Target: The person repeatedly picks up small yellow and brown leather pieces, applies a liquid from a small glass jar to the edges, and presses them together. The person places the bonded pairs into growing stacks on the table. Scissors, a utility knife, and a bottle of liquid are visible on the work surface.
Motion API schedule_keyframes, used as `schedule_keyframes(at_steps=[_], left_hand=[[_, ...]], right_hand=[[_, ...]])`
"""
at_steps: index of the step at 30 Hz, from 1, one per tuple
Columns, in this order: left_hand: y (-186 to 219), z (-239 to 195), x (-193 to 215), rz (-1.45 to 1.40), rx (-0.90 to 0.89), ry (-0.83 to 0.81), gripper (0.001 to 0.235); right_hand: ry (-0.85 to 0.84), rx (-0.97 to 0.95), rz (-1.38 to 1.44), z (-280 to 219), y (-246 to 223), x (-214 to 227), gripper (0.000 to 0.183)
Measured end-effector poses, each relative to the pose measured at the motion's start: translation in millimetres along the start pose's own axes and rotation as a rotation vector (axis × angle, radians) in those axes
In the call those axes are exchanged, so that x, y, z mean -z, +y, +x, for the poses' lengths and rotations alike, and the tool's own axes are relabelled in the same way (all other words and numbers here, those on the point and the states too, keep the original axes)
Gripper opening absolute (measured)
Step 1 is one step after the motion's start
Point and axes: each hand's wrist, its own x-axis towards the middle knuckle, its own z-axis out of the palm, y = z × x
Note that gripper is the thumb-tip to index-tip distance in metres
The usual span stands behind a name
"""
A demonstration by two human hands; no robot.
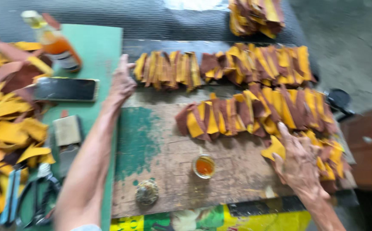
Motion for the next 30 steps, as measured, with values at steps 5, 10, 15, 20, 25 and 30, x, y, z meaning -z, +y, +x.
schedule_keyframes(at_steps=[5,10,15,20,25,30], left_hand=[[-7,6,-22,-0.034,0.118,-0.124,0.086],[4,-4,-25,0.113,0.084,-0.243,0.085],[12,-14,-39,0.391,-0.059,-0.244,0.075],[6,-7,-30,0.343,0.041,-0.329,0.077],[11,0,-14,0.271,0.083,-0.339,0.078],[16,1,-6,0.227,0.078,-0.280,0.079]], right_hand=[[-0.031,-0.012,-0.057,7,3,-15,0.107],[-0.063,-0.091,0.027,3,10,-25,0.110],[-0.018,-0.099,0.096,7,13,-26,0.106],[-0.040,-0.251,0.407,14,12,-17,0.088],[-0.059,-0.244,0.403,12,10,-1,0.090],[0.027,-0.251,0.664,11,2,22,0.090]])
